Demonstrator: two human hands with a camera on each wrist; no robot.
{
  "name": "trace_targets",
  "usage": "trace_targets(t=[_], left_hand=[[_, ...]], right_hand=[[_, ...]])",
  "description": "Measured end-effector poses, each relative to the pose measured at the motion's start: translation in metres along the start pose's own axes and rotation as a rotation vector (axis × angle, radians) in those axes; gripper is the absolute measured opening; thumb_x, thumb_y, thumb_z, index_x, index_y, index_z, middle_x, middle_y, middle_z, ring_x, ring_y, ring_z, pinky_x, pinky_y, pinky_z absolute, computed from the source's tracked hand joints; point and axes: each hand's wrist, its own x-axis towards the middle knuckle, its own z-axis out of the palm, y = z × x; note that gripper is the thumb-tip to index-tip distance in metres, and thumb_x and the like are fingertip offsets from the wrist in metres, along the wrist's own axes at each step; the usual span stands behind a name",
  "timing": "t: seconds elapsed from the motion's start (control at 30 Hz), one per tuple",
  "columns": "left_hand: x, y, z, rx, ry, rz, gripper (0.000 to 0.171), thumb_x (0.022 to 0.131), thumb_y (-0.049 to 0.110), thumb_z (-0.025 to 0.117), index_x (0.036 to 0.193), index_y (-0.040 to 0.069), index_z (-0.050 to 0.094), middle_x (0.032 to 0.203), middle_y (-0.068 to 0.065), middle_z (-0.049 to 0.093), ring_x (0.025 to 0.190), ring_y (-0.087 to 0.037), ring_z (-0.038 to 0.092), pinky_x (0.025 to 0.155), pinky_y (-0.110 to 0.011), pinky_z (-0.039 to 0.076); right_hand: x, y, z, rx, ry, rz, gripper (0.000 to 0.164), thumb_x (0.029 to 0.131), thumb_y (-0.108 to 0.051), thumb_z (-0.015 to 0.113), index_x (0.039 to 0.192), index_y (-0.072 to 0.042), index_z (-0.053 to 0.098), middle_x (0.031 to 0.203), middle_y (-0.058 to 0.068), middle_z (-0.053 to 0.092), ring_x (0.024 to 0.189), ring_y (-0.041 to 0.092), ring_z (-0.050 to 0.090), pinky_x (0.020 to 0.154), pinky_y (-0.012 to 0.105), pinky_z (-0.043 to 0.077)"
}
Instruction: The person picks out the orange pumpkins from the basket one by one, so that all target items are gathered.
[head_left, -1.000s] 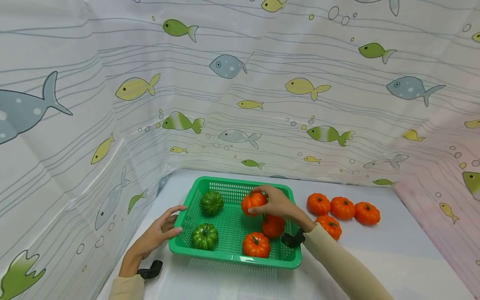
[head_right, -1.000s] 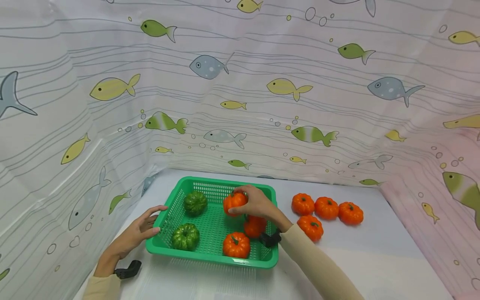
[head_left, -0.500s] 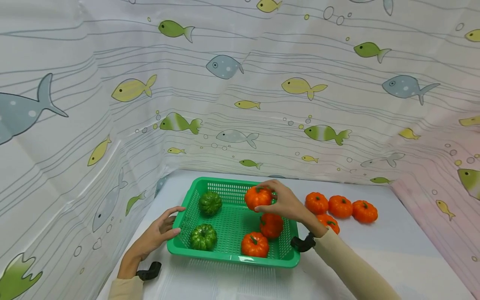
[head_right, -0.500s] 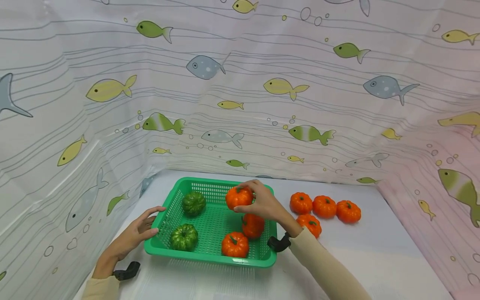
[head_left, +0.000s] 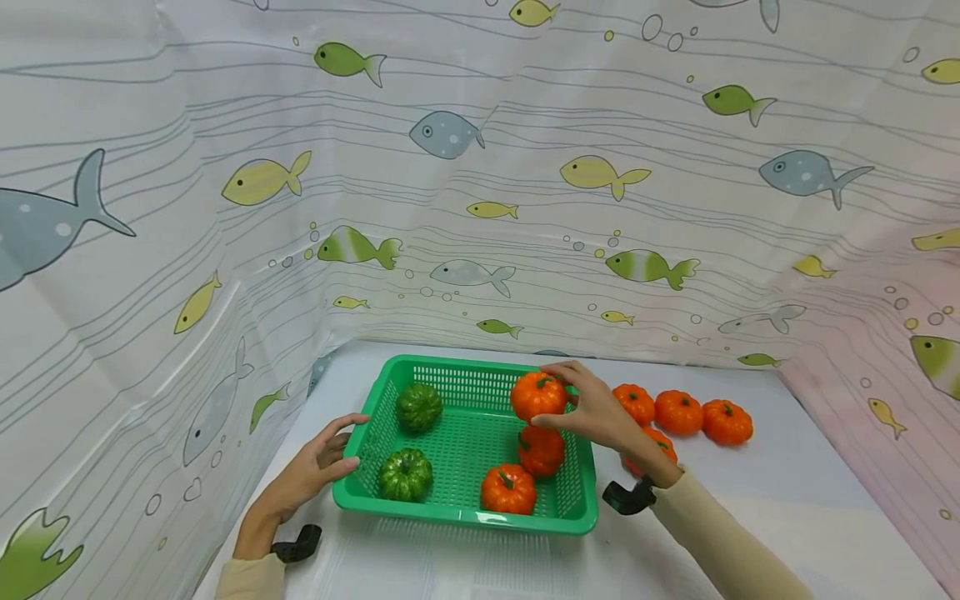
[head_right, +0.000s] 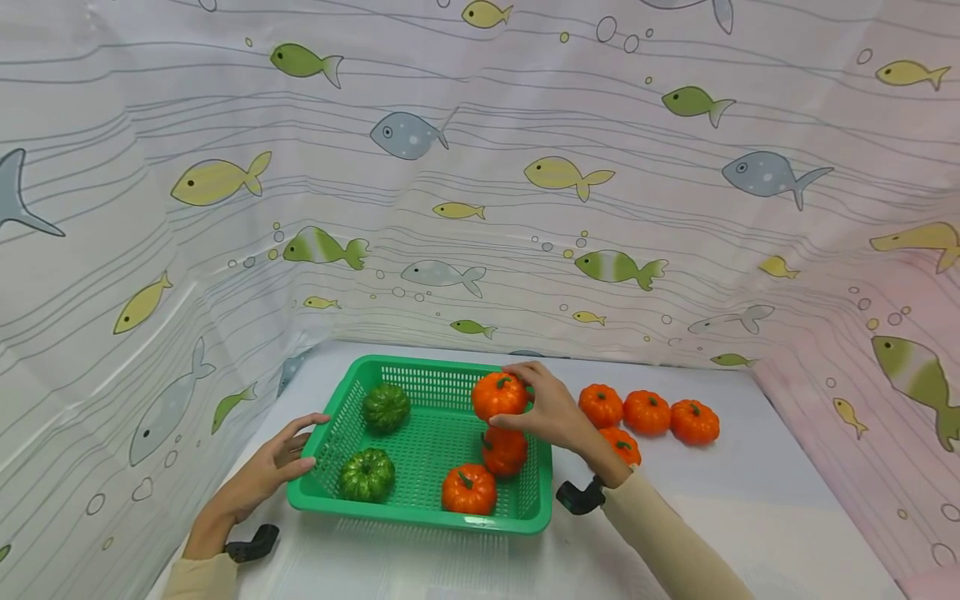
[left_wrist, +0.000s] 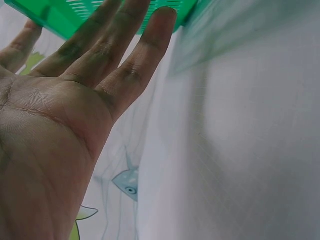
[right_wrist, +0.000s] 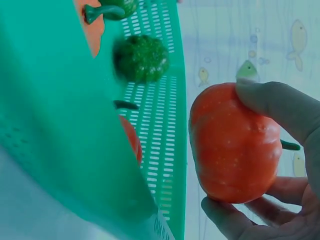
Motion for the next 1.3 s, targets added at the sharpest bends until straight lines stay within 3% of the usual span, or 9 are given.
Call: trace_targets(t=[0.33,0.63,0.83,1.03,1.3], left_hand=[[0.0,0.0,0.001,0.002,-0.003,-0.01,0.063,0.105,0.009,0.057,0.161,0.022,0.031,0.166,-0.019,0.02,0.146,-0.055,0.026,0.104,-0.071,0.038],[0.001,0.0,0.001,0.009,-0.005,-0.007,0.063,0.105,0.009,0.056,0.161,0.021,0.031,0.167,-0.02,0.017,0.147,-0.055,0.023,0.106,-0.073,0.033],[0.001,-0.002,0.001,-0.014,-0.013,-0.017,0.062,0.106,0.008,0.054,0.161,0.021,0.03,0.167,-0.023,0.014,0.147,-0.056,0.021,0.105,-0.071,0.036],[0.002,-0.002,0.001,-0.014,-0.015,-0.021,0.062,0.106,0.009,0.055,0.161,0.021,0.03,0.166,-0.024,0.014,0.147,-0.057,0.021,0.103,-0.072,0.038],[0.002,-0.001,0.0,-0.003,0.002,-0.026,0.062,0.105,0.009,0.055,0.161,0.022,0.031,0.167,-0.022,0.015,0.147,-0.057,0.02,0.104,-0.073,0.035]], right_hand=[[-0.019,0.009,-0.008,0.118,-0.002,0.059,0.083,0.082,-0.039,0.089,0.149,-0.011,0.05,0.149,0.008,0.051,0.126,0.03,0.057,0.103,0.05,0.05],[-0.035,0.026,-0.021,0.109,0.03,0.072,0.083,0.083,-0.04,0.088,0.152,-0.013,0.049,0.152,0.01,0.049,0.129,0.034,0.056,0.104,0.054,0.049],[-0.05,0.039,-0.033,0.112,0.059,0.107,0.082,0.084,-0.044,0.087,0.153,-0.024,0.047,0.152,0.007,0.048,0.128,0.036,0.057,0.101,0.057,0.05],[-0.071,0.055,-0.045,0.073,0.093,0.178,0.082,0.085,-0.049,0.084,0.154,-0.03,0.045,0.157,0.004,0.044,0.137,0.039,0.049,0.103,0.06,0.047],[-0.099,0.069,-0.063,0.021,0.126,0.253,0.088,0.085,-0.051,0.083,0.157,-0.021,0.043,0.158,0.012,0.043,0.139,0.042,0.045,0.108,0.06,0.042]])
